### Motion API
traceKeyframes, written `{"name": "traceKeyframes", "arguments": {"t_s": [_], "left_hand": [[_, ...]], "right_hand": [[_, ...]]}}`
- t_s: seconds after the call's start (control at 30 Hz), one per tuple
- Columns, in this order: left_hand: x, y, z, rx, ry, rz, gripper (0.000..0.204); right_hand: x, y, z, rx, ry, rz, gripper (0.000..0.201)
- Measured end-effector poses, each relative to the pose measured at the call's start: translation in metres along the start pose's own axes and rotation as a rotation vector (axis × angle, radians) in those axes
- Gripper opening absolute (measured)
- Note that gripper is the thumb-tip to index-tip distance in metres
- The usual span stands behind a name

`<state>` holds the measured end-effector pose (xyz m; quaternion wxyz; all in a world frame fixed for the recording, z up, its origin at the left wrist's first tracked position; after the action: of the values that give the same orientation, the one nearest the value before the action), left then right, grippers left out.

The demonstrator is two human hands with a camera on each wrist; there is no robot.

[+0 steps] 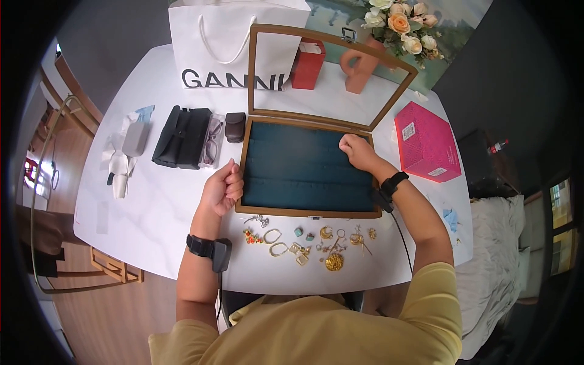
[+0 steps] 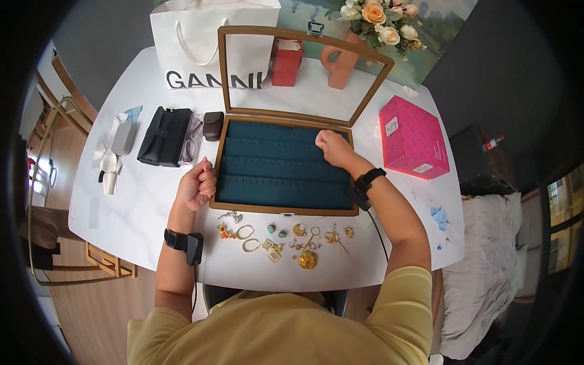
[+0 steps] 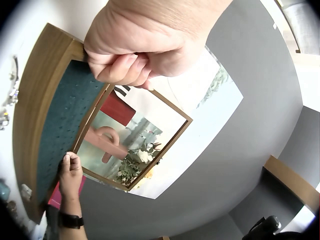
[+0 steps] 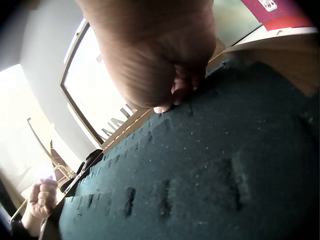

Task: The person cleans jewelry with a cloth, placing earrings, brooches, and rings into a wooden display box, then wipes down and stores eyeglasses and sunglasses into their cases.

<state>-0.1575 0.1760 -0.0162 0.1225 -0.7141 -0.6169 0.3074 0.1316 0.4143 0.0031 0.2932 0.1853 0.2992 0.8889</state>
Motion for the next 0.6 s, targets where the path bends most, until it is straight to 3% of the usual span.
{"name": "traceKeyframes", "arguments": {"t_s": [0.13, 0.2, 0.27, 0.33, 0.37, 0.4, 0.43, 0.47, 0.5, 0.6], "left_hand": [[0.0, 0.0, -0.001, 0.05, -0.016, -0.013, 0.029], [-0.004, 0.0, -0.011, 0.194, -0.06, -0.051, 0.028], [-0.015, 0.004, -0.022, 0.496, -0.004, -0.037, 0.017], [-0.025, 0.013, -0.037, 0.811, 0.05, 0.01, 0.013], [-0.029, 0.017, -0.042, 1.004, 0.167, 0.066, 0.014], [-0.031, 0.024, -0.046, 1.101, 0.245, 0.019, 0.015], [-0.033, 0.035, -0.05, 1.195, 0.325, -0.03, 0.017], [-0.034, 0.044, -0.057, 1.287, 0.405, -0.082, 0.019], [-0.035, 0.047, -0.064, 1.348, 0.345, 0.003, 0.014], [-0.036, 0.057, -0.064, 1.586, 0.379, -0.236, 0.013]], "right_hand": [[0.006, -0.015, 0.006, 0.042, -0.193, 0.014, 0.005], [0.005, 0.012, 0.019, 0.067, -0.248, -0.037, 0.005], [-0.003, 0.055, 0.017, 0.104, -0.164, -0.053, 0.006], [-0.02, 0.11, -0.001, 0.092, -0.011, 0.053, 0.007], [-0.032, 0.141, -0.01, 0.092, 0.089, 0.128, 0.006], [-0.044, 0.162, -0.024, 0.095, 0.17, 0.231, 0.006], [-0.055, 0.177, -0.04, -0.003, 0.254, 0.458, 0.006], [-0.069, 0.174, -0.06, 0.066, 0.33, 0.364, 0.008], [-0.078, 0.188, -0.067, 0.045, 0.357, 0.337, 0.018], [-0.099, 0.189, -0.094, -0.088, 0.332, 0.332, 0.025]]}}
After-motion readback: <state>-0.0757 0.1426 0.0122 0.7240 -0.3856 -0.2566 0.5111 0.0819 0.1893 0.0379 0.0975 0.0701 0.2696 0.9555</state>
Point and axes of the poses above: each hand's wrist, its own x-axis towards the middle knuckle, its own z-axis out of the back of the hand, y = z × x, the point moved 4 cm from there along x, towards the middle knuckle, and after that the axes turned 9 degrees about x, right-handed, at the moved point
